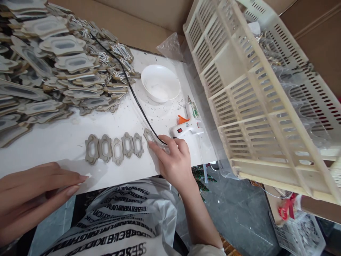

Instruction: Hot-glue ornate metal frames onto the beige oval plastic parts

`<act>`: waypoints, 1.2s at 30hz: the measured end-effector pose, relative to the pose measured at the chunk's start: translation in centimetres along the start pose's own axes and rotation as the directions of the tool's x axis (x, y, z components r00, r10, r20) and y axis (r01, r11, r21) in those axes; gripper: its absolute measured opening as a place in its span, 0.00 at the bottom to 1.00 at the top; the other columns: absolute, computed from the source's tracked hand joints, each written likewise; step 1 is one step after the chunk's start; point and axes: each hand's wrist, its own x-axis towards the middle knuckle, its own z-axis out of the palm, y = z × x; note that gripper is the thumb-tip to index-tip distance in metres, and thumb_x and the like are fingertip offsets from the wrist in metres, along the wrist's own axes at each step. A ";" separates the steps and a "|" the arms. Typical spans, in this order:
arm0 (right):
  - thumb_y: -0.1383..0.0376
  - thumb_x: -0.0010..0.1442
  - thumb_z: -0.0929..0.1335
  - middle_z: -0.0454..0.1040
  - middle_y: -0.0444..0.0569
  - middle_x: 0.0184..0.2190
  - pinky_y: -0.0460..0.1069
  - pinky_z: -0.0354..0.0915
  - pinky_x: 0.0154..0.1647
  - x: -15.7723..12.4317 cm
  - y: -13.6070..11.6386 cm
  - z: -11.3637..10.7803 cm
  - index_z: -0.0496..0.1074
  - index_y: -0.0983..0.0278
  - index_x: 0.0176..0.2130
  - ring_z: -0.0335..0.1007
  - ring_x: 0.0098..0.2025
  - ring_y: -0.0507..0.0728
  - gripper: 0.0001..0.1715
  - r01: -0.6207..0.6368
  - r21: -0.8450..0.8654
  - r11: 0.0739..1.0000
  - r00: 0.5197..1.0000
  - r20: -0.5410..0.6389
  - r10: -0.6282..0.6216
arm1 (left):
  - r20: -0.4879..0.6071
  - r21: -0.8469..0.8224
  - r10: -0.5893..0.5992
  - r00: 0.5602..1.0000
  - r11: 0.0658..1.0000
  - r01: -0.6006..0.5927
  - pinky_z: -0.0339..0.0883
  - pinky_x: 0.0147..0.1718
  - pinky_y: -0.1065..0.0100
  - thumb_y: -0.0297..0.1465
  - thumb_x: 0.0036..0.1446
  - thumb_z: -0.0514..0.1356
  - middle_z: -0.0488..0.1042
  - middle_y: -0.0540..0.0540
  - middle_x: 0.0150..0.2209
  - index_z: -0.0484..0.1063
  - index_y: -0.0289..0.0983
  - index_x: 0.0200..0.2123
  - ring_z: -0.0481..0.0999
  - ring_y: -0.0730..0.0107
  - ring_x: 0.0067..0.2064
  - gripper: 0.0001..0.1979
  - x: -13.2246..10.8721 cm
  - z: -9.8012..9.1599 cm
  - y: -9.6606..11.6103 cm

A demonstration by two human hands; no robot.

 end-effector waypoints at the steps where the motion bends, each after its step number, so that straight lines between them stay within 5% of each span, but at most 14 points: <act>1: 0.77 0.62 0.66 0.75 0.53 0.50 0.55 0.70 0.42 0.0 0.0 0.0 0.77 0.59 0.51 0.64 0.41 0.60 0.22 -0.007 0.000 1.000 1.000 -0.006 0.007 | -0.009 -0.008 -0.002 1.000 1.000 0.002 0.72 0.32 0.70 0.31 0.67 0.56 0.78 0.52 0.31 0.78 0.48 0.40 0.77 0.72 0.30 0.10 0.0 0.0 0.0; 18: 0.77 0.64 0.65 0.77 0.54 0.47 0.54 0.68 0.43 0.1 -0.1 0.0 0.74 0.61 0.53 0.66 0.41 0.60 0.21 -0.061 0.031 0.998 0.998 -0.027 0.061 | 0.007 0.011 -0.005 1.000 1.000 0.005 0.72 0.34 0.71 0.31 0.67 0.56 0.79 0.53 0.32 0.78 0.49 0.41 0.77 0.73 0.32 0.10 -0.1 -0.1 -0.1; 27: 0.63 0.67 0.70 0.80 0.53 0.42 0.54 0.68 0.42 0.5 -0.8 0.4 0.75 0.63 0.52 0.68 0.39 0.60 0.15 -0.076 0.049 0.996 0.997 -0.030 0.077 | 0.015 0.010 -0.023 1.000 1.000 0.023 0.71 0.29 0.69 0.31 0.68 0.55 0.79 0.52 0.32 0.77 0.50 0.42 0.78 0.71 0.31 0.11 0.0 -0.2 0.1; 36: 0.66 0.67 0.70 0.83 0.52 0.40 0.52 0.69 0.39 0.9 -1.6 0.8 0.77 0.67 0.49 0.67 0.36 0.58 0.12 -0.078 0.079 0.994 0.992 -0.092 0.085 | -0.007 0.011 -0.026 1.000 1.000 0.026 0.72 0.32 0.71 0.31 0.66 0.56 0.79 0.53 0.32 0.79 0.50 0.41 0.78 0.72 0.32 0.12 -0.7 0.3 -0.7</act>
